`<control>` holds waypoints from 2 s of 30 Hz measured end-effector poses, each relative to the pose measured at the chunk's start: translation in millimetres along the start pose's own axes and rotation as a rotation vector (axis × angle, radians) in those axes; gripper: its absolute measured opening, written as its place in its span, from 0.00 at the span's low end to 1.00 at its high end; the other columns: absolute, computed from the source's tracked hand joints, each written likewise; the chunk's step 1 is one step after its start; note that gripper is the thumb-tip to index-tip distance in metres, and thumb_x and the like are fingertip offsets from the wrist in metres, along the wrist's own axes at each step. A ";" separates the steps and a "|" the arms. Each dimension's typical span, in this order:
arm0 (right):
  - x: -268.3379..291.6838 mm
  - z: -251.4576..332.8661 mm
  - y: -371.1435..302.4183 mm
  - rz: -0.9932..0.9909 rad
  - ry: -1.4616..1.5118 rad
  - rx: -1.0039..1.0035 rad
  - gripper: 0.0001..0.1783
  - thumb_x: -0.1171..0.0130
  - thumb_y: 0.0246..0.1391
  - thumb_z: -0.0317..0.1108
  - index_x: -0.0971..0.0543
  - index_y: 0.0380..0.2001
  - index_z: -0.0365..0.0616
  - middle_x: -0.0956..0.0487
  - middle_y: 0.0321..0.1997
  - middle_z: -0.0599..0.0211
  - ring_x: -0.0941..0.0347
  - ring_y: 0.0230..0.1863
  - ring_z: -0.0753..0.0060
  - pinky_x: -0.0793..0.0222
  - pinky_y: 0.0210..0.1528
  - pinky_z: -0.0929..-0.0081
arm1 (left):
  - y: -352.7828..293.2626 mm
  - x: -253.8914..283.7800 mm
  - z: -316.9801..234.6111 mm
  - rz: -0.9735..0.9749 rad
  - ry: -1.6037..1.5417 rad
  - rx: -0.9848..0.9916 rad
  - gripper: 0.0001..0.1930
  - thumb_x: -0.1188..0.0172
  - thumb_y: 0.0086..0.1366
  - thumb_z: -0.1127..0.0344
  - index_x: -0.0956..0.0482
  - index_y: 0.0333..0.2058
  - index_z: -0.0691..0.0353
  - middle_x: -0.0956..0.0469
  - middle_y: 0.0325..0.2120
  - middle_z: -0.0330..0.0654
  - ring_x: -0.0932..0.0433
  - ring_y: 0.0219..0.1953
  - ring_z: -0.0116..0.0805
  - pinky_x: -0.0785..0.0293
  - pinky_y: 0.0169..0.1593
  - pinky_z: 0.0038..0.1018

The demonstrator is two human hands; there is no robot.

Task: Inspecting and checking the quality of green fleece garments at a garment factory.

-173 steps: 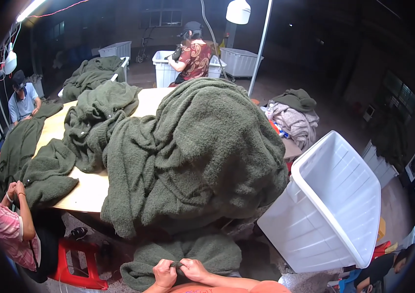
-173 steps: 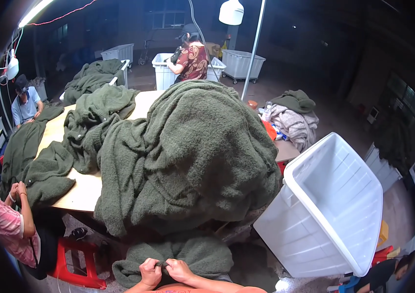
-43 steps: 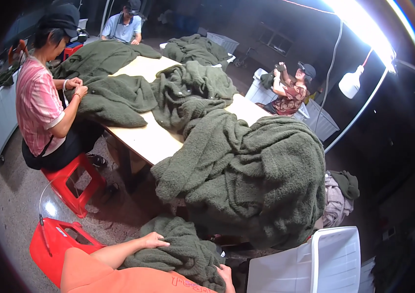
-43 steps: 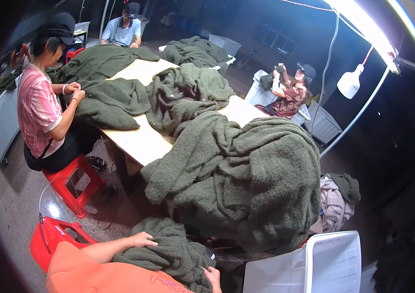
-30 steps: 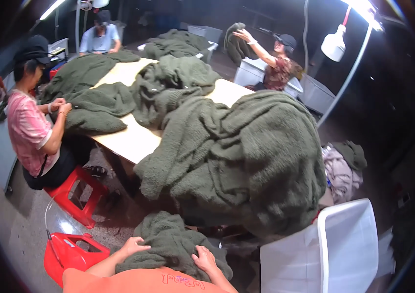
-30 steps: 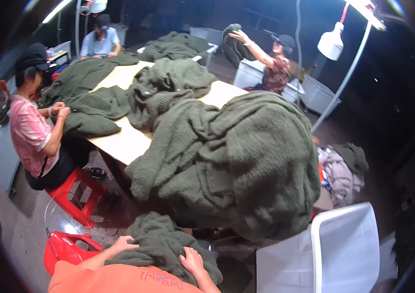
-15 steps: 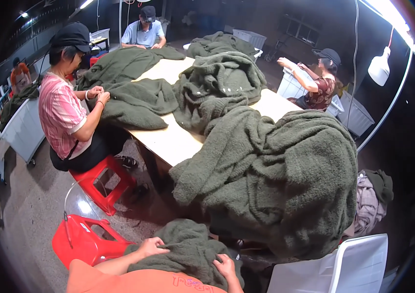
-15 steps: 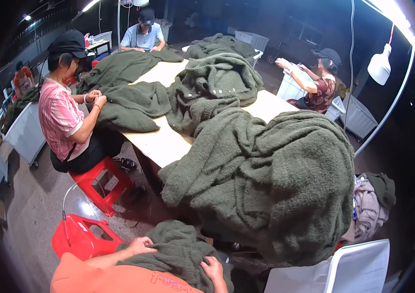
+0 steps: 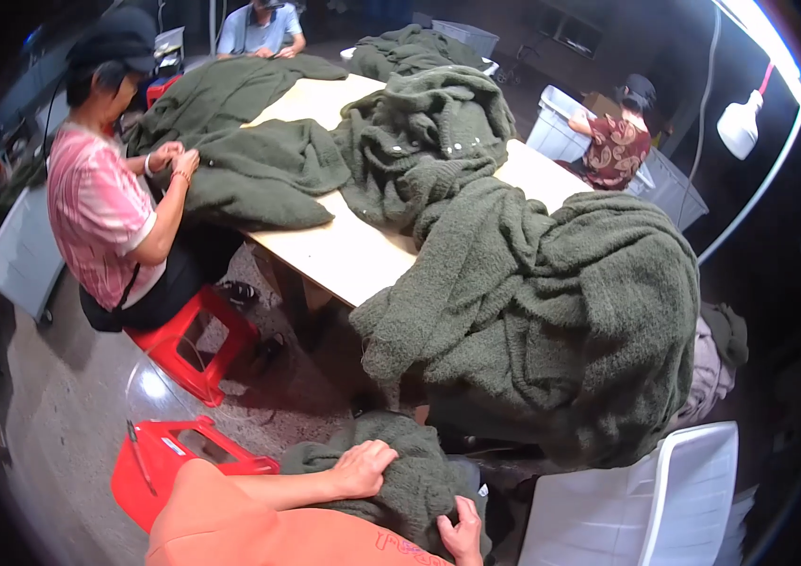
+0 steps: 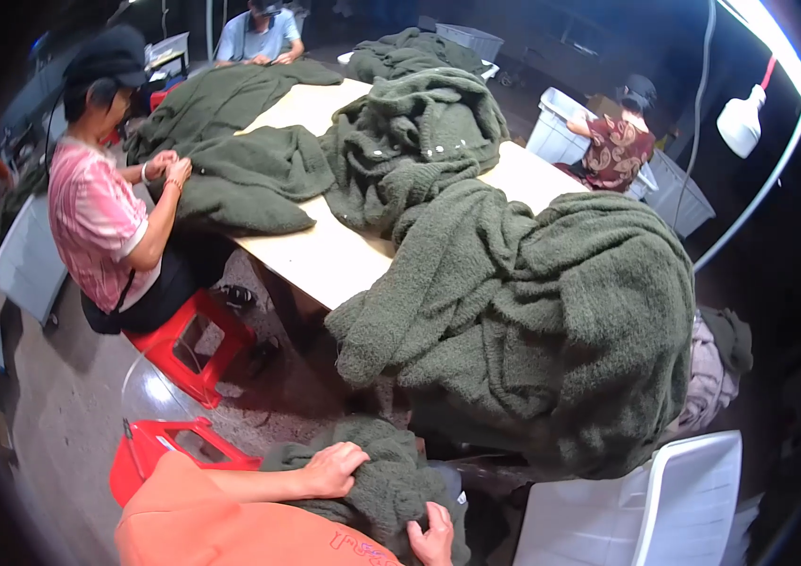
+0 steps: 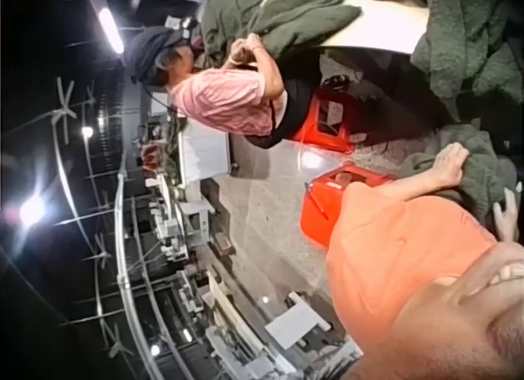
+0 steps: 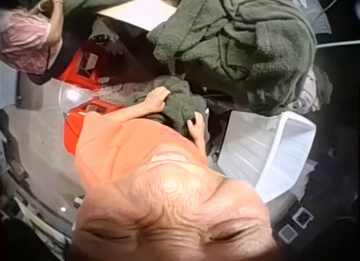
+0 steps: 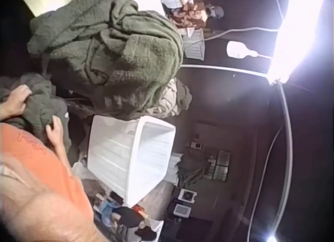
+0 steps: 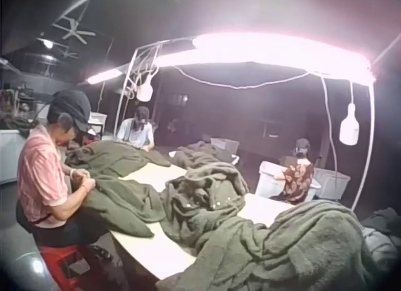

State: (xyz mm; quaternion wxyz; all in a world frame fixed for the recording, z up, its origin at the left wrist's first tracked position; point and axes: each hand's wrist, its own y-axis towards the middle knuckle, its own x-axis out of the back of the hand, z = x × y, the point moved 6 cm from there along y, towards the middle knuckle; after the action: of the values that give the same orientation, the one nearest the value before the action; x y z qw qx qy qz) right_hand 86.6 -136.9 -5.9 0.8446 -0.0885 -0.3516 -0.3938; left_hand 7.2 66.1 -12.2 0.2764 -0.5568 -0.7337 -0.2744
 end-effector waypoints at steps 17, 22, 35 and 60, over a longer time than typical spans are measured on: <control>12.0 0.3 21.8 0.572 0.264 -0.048 0.10 0.43 0.42 0.32 0.28 0.28 0.38 0.29 0.25 0.62 0.35 0.28 0.66 0.38 0.30 0.75 | 35.3 -28.3 -33.1 0.140 0.096 -0.107 0.18 0.46 0.52 0.52 0.26 0.38 0.56 0.27 0.34 0.47 0.31 0.42 0.45 0.35 0.44 0.37; 35.1 -19.6 51.9 0.414 0.278 -0.057 0.08 0.41 0.38 0.29 0.24 0.22 0.34 0.24 0.28 0.58 0.27 0.29 0.65 0.34 0.32 0.75 | 22.9 -18.0 -10.7 0.457 0.058 0.104 0.20 0.49 0.56 0.50 0.28 0.43 0.54 0.24 0.32 0.49 0.27 0.38 0.47 0.32 0.42 0.39; -46.8 30.3 59.1 0.536 0.290 -0.008 0.04 0.47 0.46 0.25 0.24 0.26 0.37 0.26 0.22 0.67 0.30 0.26 0.77 0.35 0.31 0.81 | 13.5 10.9 -43.4 0.197 -0.138 0.110 0.09 0.43 0.51 0.60 0.24 0.28 0.58 0.24 0.21 0.47 0.25 0.27 0.48 0.30 0.30 0.38; -16.0 44.4 51.5 0.114 0.354 0.153 0.01 0.47 0.40 0.20 0.28 0.21 0.35 0.31 0.20 0.62 0.34 0.21 0.70 0.39 0.24 0.78 | 13.2 -29.4 -26.0 0.099 -0.563 0.323 0.08 0.42 0.46 0.64 0.25 0.22 0.63 0.28 0.13 0.42 0.31 0.19 0.22 0.35 0.25 0.25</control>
State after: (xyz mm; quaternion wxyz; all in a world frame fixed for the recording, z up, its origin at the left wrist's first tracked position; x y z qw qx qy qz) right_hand 93.7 -73.7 22.7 0.9185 0.0265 -0.2210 -0.3269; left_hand 29.2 31.1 -13.8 0.1603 -0.5950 -0.7872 0.0241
